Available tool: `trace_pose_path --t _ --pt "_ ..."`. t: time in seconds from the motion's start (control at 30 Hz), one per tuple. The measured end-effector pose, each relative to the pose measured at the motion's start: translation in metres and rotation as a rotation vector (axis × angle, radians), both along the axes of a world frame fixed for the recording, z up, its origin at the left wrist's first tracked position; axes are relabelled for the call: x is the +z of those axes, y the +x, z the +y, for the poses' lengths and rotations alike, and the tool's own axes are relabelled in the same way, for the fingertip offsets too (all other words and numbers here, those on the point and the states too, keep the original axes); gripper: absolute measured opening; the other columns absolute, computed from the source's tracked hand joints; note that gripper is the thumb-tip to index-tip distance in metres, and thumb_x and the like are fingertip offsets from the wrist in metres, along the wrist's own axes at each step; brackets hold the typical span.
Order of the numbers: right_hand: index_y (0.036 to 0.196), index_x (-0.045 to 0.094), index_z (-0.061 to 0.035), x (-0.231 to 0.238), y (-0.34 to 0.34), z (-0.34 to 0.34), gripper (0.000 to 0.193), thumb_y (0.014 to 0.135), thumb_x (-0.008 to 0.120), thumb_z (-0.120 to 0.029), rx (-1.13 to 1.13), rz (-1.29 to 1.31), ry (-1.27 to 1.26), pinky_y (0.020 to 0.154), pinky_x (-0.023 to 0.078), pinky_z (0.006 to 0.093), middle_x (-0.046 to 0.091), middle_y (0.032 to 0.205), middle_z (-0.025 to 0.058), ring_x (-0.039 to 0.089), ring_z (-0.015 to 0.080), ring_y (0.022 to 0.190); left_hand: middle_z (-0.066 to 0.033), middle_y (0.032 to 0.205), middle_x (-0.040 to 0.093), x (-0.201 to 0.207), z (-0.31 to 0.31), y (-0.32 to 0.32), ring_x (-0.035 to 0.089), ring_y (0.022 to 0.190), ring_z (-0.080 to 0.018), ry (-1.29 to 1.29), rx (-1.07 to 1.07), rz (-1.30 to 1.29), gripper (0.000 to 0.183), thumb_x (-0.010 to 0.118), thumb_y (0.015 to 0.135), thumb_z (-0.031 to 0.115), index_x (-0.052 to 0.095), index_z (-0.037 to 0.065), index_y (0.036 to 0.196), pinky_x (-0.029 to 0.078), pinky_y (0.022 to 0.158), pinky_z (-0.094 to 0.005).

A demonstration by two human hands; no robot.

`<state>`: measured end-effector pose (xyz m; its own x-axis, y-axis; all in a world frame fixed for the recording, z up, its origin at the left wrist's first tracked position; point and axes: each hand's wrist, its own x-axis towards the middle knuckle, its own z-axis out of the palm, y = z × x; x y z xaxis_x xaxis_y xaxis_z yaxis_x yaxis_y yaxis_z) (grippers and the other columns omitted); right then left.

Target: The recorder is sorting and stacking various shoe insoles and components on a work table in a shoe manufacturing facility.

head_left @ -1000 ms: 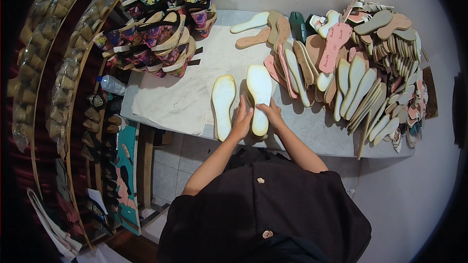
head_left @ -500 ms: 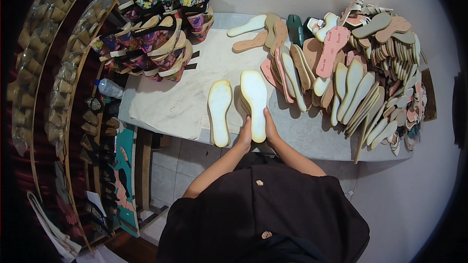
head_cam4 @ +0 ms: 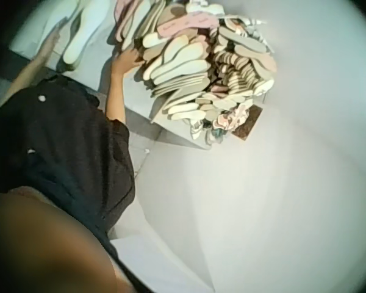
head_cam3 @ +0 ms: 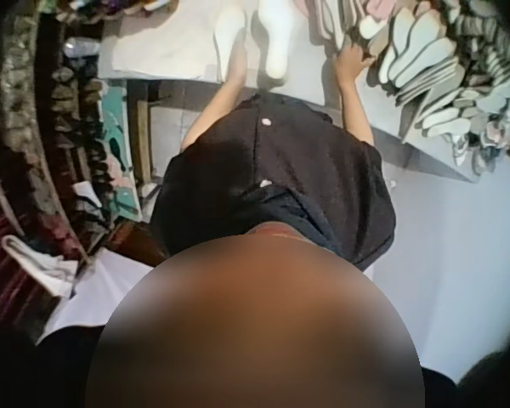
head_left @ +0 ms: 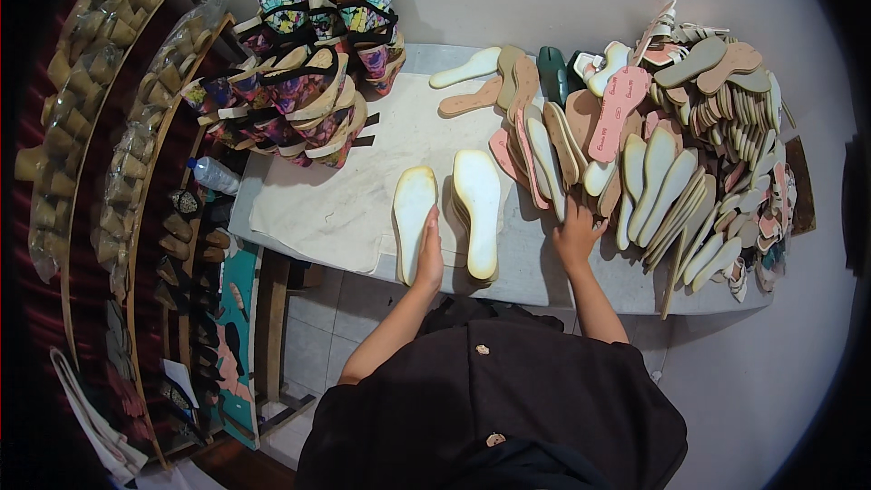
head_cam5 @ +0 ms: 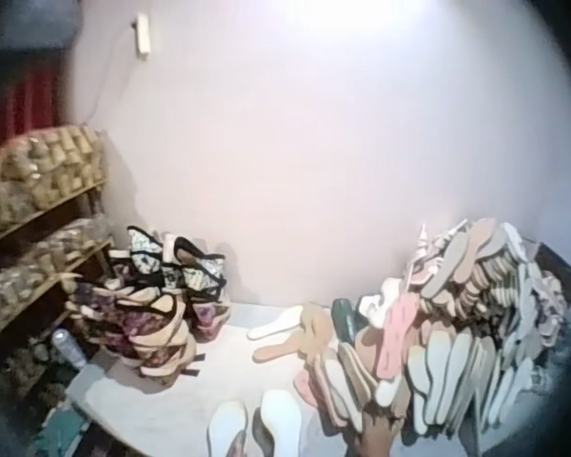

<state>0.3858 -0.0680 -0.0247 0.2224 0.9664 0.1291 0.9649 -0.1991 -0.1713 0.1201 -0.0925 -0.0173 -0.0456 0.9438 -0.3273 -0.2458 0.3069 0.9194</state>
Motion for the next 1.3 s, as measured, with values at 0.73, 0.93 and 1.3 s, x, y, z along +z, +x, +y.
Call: trace_pose_path --t 0.73,0.93,1.3 --pt "0.098 0.068 -0.0184 0.055 -0.068 -0.038 0.029 0.074 0.061 -0.004 0.765 0.219 0.779 0.109 0.002 0.0522 0.066 0.099 -0.0019 0.057 0.0205 0.105 -0.0163 0.143 0.028 0.008 0.009 -0.007 0.026 0.133 -0.0266 0.185 -0.012 0.315 0.038 0.043 0.092 0.02 0.053 0.0 0.123 0.02 0.108 -0.0343" --pt "0.1 0.068 -0.0196 0.051 -0.073 -0.035 0.029 0.075 0.061 -0.007 0.825 0.191 0.756 0.109 0.0 0.052 0.066 0.1 -0.0025 0.057 0.0197 0.105 -0.0154 0.143 0.029 0.006 0.007 -0.007 0.026 0.133 -0.0262 0.179 -0.017 0.282 0.038 0.042 0.092 0.02 0.053 -0.002 0.121 0.02 0.107 -0.0336" --pt "0.104 0.066 -0.0208 0.026 -0.071 -0.05 0.032 0.074 0.065 -0.012 0.859 0.195 0.64 0.108 0.001 0.0533 0.064 0.104 -0.0027 0.056 0.0193 0.108 -0.0152 0.142 0.031 0.01 0.005 -0.011 0.028 0.131 -0.0254 0.142 -0.016 0.259 0.038 0.042 0.093 0.02 0.054 -0.001 0.121 0.021 0.107 -0.0332"
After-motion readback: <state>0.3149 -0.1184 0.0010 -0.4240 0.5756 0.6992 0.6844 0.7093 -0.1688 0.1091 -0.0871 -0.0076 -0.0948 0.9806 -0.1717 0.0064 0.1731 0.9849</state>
